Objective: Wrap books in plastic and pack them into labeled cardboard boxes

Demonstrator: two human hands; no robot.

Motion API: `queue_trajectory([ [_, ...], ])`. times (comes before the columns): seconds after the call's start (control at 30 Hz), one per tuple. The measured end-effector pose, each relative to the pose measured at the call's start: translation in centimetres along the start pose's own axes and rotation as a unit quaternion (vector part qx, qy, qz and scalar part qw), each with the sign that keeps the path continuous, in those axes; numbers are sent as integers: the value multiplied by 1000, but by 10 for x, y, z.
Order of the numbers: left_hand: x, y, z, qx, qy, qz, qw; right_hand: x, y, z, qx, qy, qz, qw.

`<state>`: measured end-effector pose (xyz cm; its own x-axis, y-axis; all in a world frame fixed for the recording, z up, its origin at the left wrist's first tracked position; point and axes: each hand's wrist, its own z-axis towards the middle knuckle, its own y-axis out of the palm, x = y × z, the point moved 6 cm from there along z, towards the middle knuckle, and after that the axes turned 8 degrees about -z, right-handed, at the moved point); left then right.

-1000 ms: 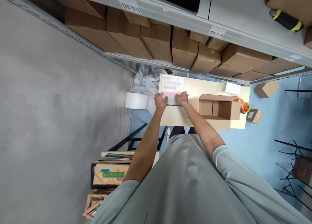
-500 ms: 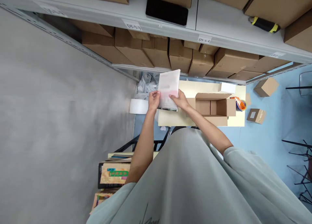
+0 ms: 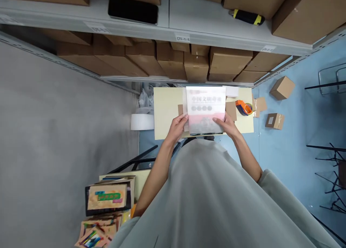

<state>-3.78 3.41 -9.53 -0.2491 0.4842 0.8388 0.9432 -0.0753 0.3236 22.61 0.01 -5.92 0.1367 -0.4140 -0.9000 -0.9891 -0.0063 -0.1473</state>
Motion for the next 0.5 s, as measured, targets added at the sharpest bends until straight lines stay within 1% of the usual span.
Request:
queue_trajectory([
  [0.1, -6, 23, -7, 33, 30, 67, 997, 14, -19, -8, 20, 8, 3, 1000],
  [0.2, -5, 44, -15, 66, 69, 152, 984, 23, -28, -13, 37, 1, -6, 999],
  [0.27, -5, 60, -20, 64, 91, 189, 976, 27, -32, -16, 49, -4, -9, 999],
  [0.33, -6, 71, -24, 61, 108, 203, 971, 29, -35, -17, 49, -5, 0, 999],
  [0.4, -9, 73, -26, 78, 106, 171, 977, 32, -38, -18, 34, -2, 22, 999],
  [0.5, -20, 65, -24, 111, 53, 41, 992, 36, -42, -18, 0, 7, 59, 998],
])
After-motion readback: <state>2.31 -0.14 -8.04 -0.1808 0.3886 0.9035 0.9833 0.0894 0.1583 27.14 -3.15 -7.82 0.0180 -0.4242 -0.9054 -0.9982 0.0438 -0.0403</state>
